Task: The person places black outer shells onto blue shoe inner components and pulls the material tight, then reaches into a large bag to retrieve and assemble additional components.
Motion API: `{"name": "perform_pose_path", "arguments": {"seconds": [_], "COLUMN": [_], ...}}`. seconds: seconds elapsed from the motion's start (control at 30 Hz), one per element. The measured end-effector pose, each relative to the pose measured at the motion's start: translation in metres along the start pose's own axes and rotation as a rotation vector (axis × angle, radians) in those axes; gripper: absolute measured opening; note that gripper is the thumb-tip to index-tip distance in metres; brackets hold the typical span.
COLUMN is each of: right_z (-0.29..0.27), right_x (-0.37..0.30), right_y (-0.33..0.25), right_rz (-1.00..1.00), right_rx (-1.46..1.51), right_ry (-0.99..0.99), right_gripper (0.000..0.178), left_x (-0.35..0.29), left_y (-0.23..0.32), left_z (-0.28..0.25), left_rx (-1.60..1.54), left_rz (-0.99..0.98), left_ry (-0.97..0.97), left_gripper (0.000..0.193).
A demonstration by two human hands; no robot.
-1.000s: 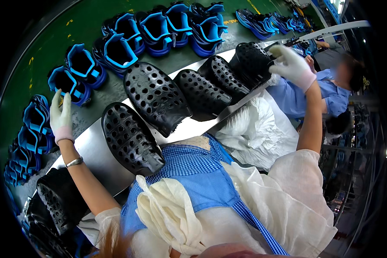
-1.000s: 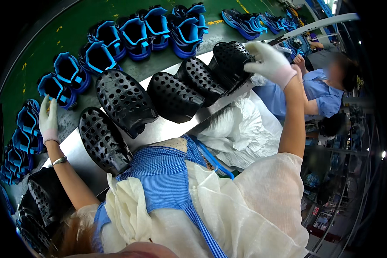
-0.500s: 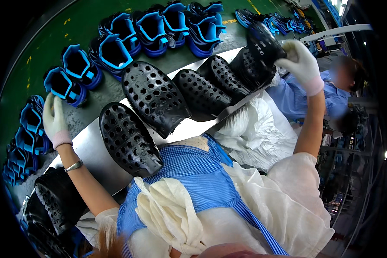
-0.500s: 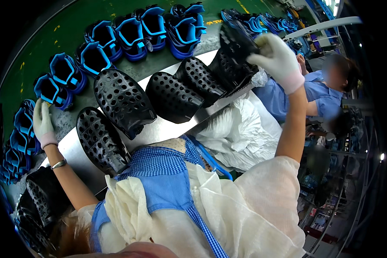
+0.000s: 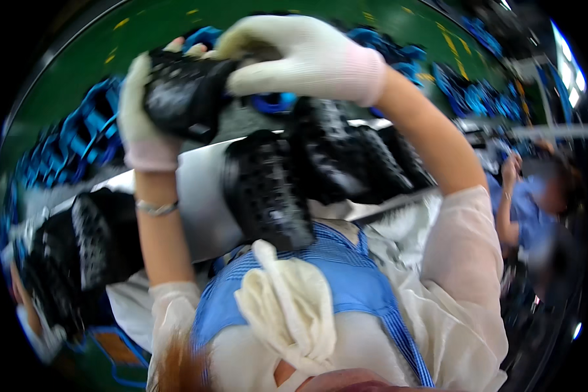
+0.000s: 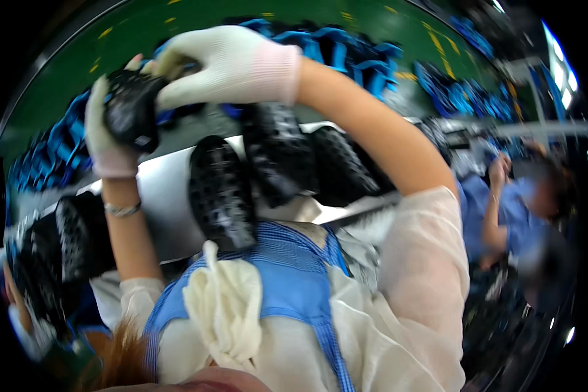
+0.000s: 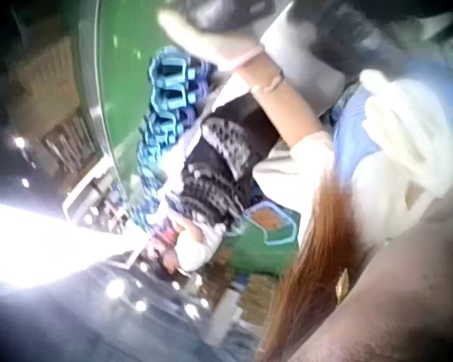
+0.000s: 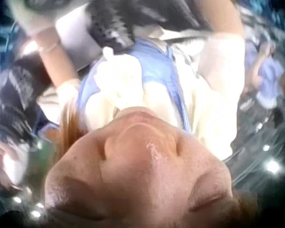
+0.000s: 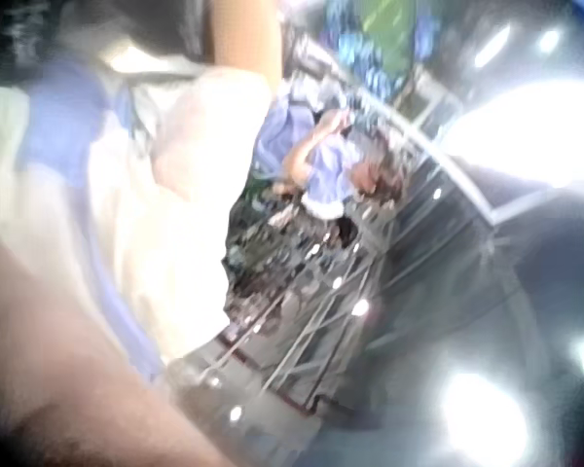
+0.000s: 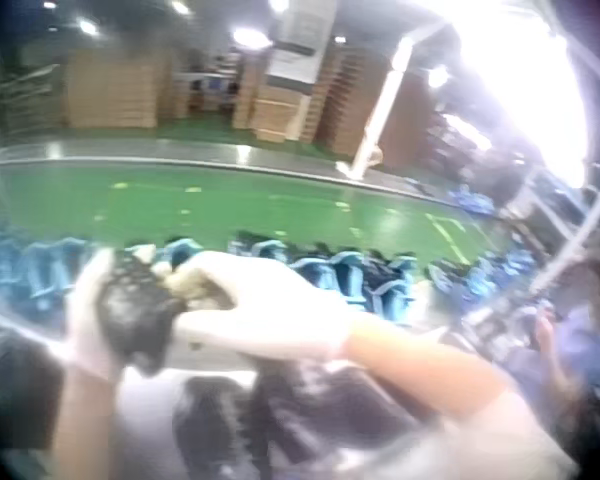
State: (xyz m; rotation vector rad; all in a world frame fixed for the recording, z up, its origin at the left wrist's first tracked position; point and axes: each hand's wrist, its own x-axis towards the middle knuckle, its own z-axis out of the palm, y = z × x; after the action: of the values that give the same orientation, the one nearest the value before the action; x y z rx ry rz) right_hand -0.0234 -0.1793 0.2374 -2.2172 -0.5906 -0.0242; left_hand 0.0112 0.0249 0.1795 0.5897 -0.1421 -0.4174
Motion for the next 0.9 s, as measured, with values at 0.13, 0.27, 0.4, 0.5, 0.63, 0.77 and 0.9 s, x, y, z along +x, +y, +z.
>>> {"name": "perform_pose_path", "arguments": {"seconds": [0.13, 0.27, 0.4, 0.5, 0.63, 0.77, 0.9], "right_z": [0.034, 0.062, 0.075, 0.083, 0.073, 0.077, 0.098], "right_x": [0.023, 0.046, 0.065, 0.084, 0.114, 0.153, 0.191], "right_y": [-0.006, -0.011, -0.01, 0.0, 0.033, 0.054, 0.044], "right_rz": [0.104, 0.103, 0.028, -0.02, 0.079, 0.19, 0.145], "right_rx": [-0.109, -0.336, -0.412, -0.534, -0.612, -0.635, -0.855], "right_ry": [-0.087, -0.256, -0.311, -0.364, -0.381, -0.487, -0.538], "right_gripper": [0.055, 0.046, 0.046, 0.048, 0.047, 0.055, 0.046], "left_x": [-0.005, -0.009, -0.005, 0.001, 0.007, 0.014, 0.023], "left_y": [0.002, 0.0, 0.003, -0.002, -0.02, -0.025, -0.025], "left_z": [-0.035, -0.045, -0.073, -0.114, -0.133, -0.14, -0.142], "left_rx": [0.107, 0.074, 0.09, 0.307, 1.296, 1.696, 1.798], "left_rz": [0.227, 0.329, 0.332, 0.241, 0.462, 0.429, 0.403], "left_ry": [0.184, 0.376, 0.493, 0.581, 0.615, 0.332, 0.39], "left_gripper": [0.032, 0.029, 0.031, 0.033, 0.04, 0.028, 0.021]}}
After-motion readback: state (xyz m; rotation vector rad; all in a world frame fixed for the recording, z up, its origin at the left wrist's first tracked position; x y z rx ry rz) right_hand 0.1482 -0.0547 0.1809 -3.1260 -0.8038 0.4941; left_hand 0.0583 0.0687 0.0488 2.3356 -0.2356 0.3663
